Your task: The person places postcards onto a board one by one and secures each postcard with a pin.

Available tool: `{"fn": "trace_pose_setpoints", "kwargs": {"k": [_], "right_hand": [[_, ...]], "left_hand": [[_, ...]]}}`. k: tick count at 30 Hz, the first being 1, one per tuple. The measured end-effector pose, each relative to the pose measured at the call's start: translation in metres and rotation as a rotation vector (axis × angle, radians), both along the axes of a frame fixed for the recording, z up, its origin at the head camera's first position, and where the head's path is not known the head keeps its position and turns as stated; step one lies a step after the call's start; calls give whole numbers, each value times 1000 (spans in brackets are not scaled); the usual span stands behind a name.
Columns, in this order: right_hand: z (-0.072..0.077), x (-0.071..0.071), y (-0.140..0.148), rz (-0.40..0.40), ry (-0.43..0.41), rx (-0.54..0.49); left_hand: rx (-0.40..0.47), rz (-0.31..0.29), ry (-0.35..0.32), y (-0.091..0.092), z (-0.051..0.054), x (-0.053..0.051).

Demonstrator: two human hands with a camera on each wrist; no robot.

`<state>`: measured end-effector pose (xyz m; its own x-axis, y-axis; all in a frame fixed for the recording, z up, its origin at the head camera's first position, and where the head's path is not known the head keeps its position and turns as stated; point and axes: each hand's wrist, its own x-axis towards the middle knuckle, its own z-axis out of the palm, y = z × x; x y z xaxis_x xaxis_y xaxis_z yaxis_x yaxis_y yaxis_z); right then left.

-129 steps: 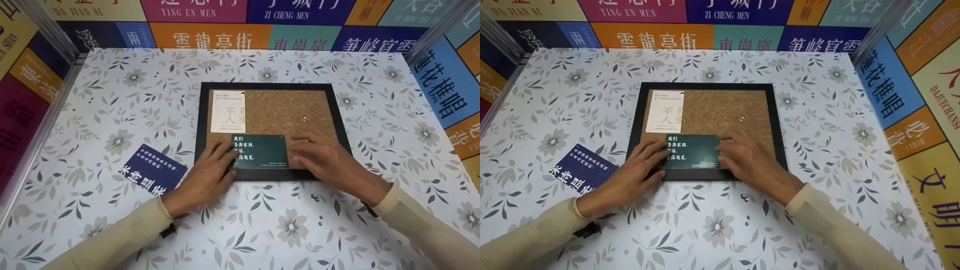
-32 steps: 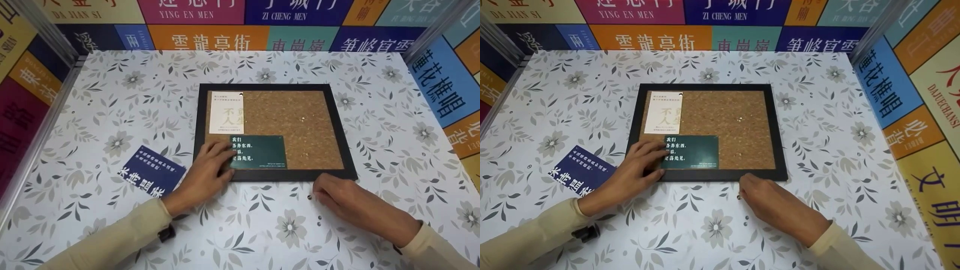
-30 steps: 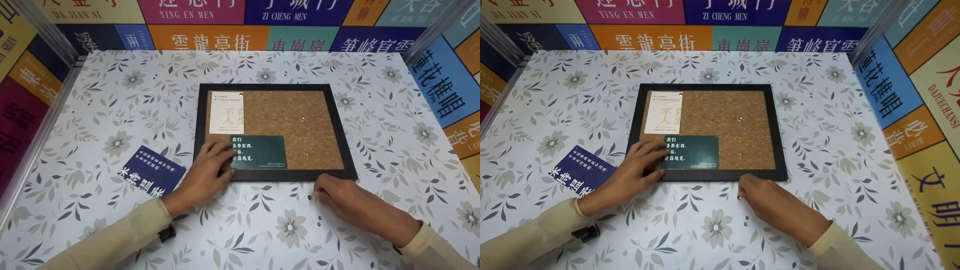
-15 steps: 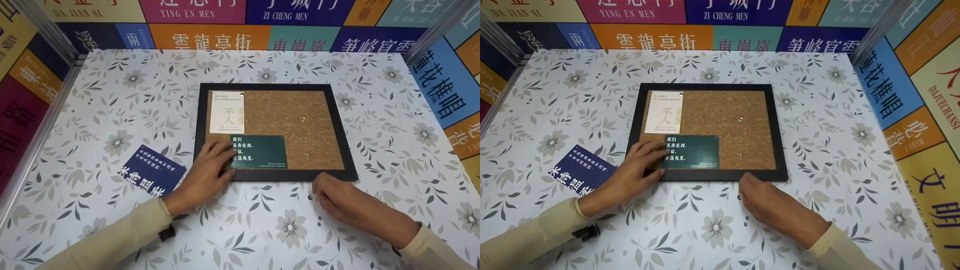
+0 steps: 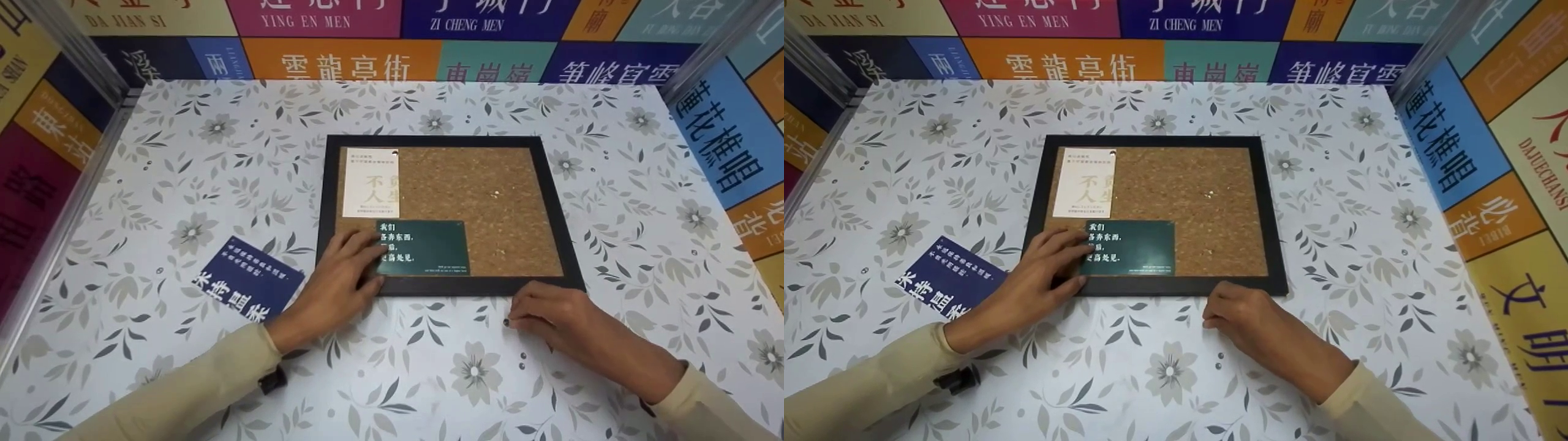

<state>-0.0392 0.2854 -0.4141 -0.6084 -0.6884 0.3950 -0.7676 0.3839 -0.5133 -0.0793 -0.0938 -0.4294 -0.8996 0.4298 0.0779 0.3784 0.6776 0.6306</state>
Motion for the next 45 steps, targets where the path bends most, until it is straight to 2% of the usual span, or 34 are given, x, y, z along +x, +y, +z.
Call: {"fn": "trace_pose_setpoints", "kwargs": {"k": [7,14,16,19,24,28,34,42,45], "right_hand": [[-1,-3,0,22,38,-41],[2,-7,-4,14,52,-82],[2,-10,-5,9,64,-88],[5,-15,-7,-17,92,-87],[9,-20,-12,-113,135,-59],[12,-22,-16,-180,108,-32],[12,-30,-19,-202,78,-60],[14,-41,-24,-274,-58,-56],[15,-45,-27,-279,-107,-53]], "left_hand": [[-2,-3,-14,-1,1,0],[11,-14,35,0,1,0],[12,-13,29,-1,1,0],[11,-10,20,0,1,0],[13,-12,13,1,0,0],[6,-14,2,1,1,-1],[0,-14,5,0,0,0],[12,-12,26,0,0,0],[13,-9,23,0,-1,0]]}}
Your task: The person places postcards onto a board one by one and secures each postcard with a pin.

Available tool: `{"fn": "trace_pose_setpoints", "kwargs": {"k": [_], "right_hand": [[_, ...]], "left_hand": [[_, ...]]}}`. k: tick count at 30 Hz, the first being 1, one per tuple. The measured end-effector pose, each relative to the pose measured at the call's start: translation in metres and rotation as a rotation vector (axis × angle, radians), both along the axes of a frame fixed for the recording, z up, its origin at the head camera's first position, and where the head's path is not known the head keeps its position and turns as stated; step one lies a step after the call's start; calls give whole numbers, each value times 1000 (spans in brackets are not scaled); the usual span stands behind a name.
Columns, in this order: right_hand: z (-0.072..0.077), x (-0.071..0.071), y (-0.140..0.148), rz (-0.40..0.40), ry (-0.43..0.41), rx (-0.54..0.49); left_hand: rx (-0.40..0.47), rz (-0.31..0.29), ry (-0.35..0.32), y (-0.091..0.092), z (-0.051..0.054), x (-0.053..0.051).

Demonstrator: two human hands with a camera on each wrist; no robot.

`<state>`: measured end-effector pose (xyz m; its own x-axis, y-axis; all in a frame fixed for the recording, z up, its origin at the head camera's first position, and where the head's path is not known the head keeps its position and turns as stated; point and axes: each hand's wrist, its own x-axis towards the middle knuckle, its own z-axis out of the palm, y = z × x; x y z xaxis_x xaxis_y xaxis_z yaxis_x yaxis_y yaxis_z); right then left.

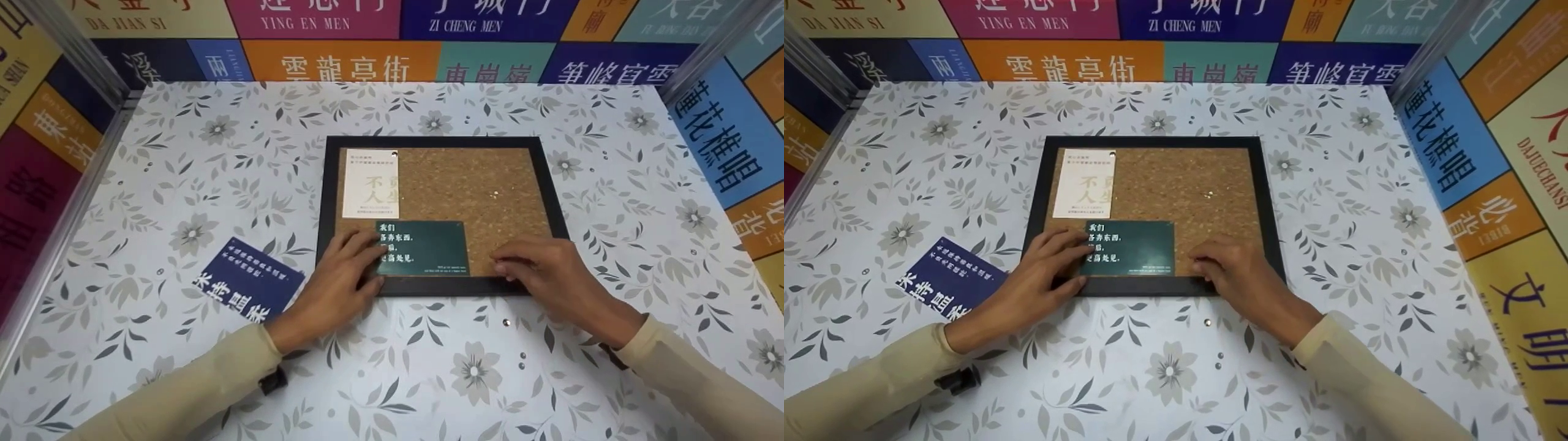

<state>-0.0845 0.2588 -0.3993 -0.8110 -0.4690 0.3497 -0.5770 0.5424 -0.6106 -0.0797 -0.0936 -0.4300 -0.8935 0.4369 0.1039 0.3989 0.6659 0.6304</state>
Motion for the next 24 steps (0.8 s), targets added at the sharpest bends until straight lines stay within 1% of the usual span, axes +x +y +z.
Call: {"fn": "trace_pose_setpoints", "kwargs": {"k": [3,8,12,17,24], "right_hand": [[1,-4,-3,10,-36,-5],[0,-14,-7,25,-35,-3],[0,-20,-10,-2,-42,21],[0,-27,-15,-41,-83,44],[0,-35,-20,-51,-130,38]], "left_hand": [[-5,4,-12,0,0,0],[-13,9,-21,0,1,1],[-11,6,-16,0,1,0],[-9,5,-15,0,0,0],[-11,1,-21,-1,1,0]]}}
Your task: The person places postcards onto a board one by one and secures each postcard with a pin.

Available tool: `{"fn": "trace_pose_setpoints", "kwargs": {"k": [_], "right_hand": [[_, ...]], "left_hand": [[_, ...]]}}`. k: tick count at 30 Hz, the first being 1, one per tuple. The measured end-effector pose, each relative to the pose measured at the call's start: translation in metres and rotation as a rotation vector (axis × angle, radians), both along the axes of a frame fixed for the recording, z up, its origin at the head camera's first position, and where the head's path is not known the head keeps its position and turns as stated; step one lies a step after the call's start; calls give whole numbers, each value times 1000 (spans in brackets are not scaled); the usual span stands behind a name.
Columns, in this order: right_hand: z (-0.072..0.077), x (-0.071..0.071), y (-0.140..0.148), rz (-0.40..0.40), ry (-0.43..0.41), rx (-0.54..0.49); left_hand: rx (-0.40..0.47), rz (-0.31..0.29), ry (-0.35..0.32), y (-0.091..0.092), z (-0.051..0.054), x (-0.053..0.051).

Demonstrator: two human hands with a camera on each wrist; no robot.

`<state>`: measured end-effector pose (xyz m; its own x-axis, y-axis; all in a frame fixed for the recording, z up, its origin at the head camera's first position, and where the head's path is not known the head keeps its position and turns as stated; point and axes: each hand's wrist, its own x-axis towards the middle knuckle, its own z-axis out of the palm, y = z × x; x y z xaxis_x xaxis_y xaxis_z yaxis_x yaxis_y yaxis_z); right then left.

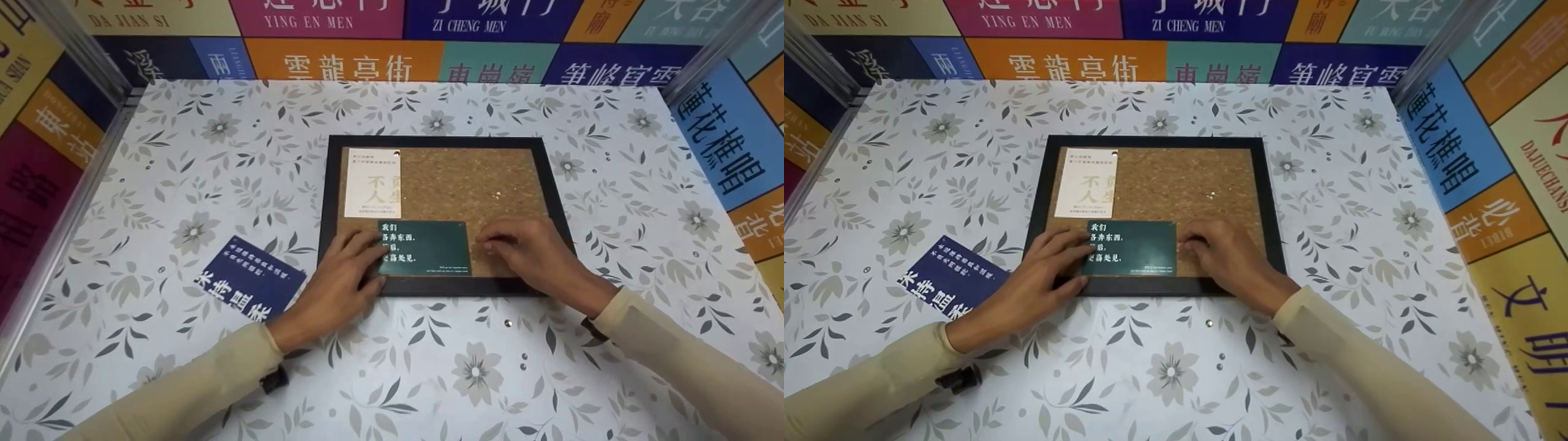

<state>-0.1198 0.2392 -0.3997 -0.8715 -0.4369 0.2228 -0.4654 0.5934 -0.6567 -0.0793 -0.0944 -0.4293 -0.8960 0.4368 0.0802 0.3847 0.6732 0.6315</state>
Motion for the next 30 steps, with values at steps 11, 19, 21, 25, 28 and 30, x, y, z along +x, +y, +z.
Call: {"fn": "trace_pose_setpoints", "kwargs": {"k": [11,19,21,25,28,30], "right_hand": [[-5,-14,-4,-17,-79,3],[-8,-22,-7,-37,-124,61],[-8,-24,-8,-49,-140,75],[-7,-26,-10,-78,-179,95],[-7,-28,-12,-92,-206,99],[-7,-28,-13,-91,-212,96]], "left_hand": [[6,-5,3,0,-1,-1],[0,2,-6,0,1,0],[2,0,-6,0,1,0],[1,-3,-5,0,1,0],[0,-2,-7,0,0,1],[1,-1,-1,0,1,1]]}}
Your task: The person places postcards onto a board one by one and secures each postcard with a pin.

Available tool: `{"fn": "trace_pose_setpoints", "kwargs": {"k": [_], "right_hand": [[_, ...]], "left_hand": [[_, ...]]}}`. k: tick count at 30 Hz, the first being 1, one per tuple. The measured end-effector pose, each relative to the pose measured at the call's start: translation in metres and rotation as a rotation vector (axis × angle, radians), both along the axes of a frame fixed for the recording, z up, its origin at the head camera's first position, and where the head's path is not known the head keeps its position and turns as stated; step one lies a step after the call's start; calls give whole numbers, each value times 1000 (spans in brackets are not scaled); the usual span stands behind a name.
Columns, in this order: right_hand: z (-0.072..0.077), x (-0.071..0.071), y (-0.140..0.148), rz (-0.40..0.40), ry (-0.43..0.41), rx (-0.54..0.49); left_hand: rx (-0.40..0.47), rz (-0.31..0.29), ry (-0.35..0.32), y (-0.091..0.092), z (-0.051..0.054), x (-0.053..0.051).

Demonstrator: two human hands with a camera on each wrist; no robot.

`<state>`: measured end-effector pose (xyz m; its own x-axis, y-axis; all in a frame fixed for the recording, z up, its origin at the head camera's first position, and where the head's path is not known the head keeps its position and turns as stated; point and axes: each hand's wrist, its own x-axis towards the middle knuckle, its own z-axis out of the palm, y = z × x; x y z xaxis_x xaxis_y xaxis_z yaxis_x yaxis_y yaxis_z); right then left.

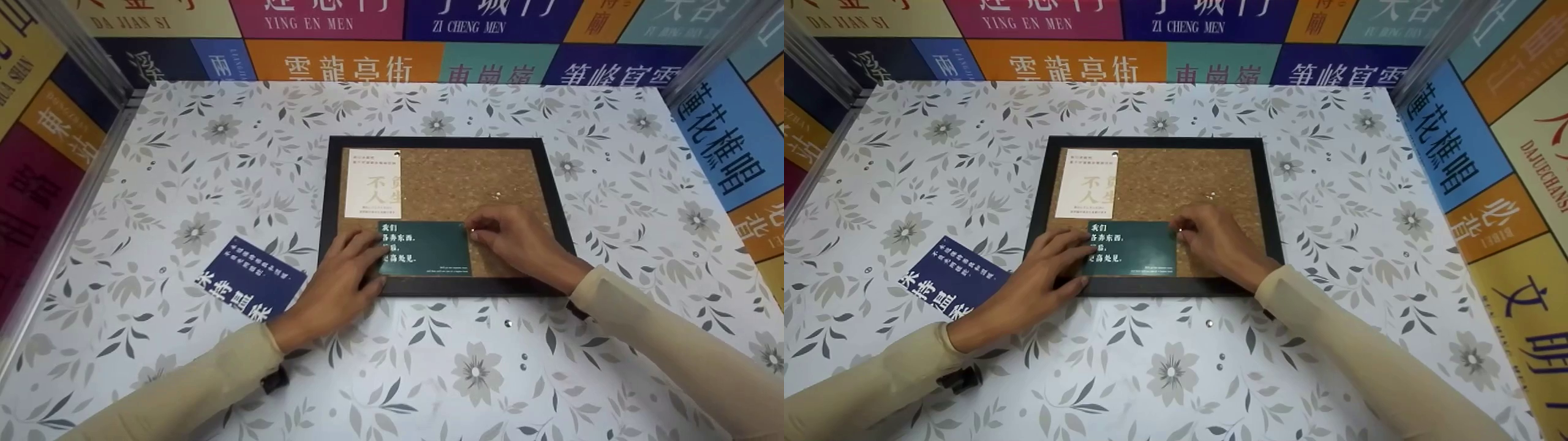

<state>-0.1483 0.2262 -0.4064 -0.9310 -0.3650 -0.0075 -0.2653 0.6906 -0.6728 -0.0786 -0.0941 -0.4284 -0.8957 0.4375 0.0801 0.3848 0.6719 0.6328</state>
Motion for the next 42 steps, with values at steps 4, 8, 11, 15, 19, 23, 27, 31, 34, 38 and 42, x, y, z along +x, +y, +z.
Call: {"fn": "trace_pose_setpoints", "kwargs": {"k": [4,8,11,15,19,23,27,31,34,38,42], "right_hand": [[0,-3,-2,10,-1,-14],[0,-6,-3,19,-5,-27],[-1,-9,-3,19,-16,-36],[-2,-13,-5,9,-38,-53],[-2,-14,-8,-12,-77,-76],[-2,-16,-10,-14,-94,-95],[-3,-19,-10,-12,-103,-99],[-3,-21,-11,-24,-130,-100],[-4,-23,-13,-32,-146,-110],[-5,-24,-15,-51,-160,-121],[-4,-26,-16,-97,-169,-117]], "left_hand": [[7,2,20,0,1,1],[3,5,23,0,0,1],[-4,5,13,0,-1,0],[-1,1,15,0,-1,0],[0,-3,30,0,0,0],[-1,-2,34,0,0,0],[-2,-1,29,-1,0,0],[-10,0,12,-1,-1,0],[-10,2,-1,-2,-1,0],[-9,2,-10,-2,0,0],[-10,2,-10,-1,0,-1]]}}
